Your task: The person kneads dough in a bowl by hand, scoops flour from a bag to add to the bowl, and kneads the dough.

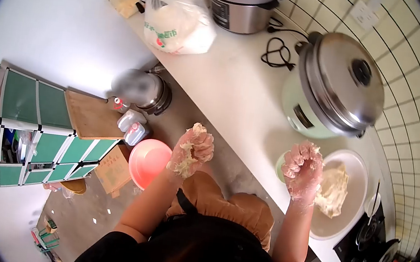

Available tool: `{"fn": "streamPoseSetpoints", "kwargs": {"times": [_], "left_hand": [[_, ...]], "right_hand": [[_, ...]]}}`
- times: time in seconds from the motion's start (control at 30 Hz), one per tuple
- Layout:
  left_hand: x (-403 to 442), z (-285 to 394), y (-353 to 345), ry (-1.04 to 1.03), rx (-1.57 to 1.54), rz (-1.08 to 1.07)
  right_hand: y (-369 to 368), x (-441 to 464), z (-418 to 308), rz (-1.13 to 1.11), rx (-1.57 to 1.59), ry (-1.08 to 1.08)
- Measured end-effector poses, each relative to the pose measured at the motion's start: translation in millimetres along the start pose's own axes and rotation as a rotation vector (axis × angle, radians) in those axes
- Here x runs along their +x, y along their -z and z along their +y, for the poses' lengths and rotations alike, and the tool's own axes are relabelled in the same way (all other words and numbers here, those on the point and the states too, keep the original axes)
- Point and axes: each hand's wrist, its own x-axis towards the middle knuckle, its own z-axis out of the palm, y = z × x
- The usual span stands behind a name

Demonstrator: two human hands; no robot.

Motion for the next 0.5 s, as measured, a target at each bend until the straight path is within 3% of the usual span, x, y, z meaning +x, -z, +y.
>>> {"fn": "streamPoseSetpoints", "kwargs": {"times": [0.07, 0.17, 0.37, 0.43, 0.5], "left_hand": [[9, 62, 30, 0.032, 0.038, 0.172], [23, 147, 67, -0.106, -0.01, 0.286], [28, 281, 112, -0.218, 0.004, 0.266], [36, 301, 132, -0.222, -0.01, 0.23], [43, 314, 140, -0.226, -0.103, 0.217]], "right_hand": [[-36, 65, 37, 0.025, -0.158, -0.052], [-102, 161, 89, 0.003, -0.355, -0.136], [-232, 357, 165, -0.087, -0.968, -0.125], [-240, 433, 195, -0.256, -1.536, 0.199], [-218, 515, 228, -0.393, -1.883, 0.415]]}}
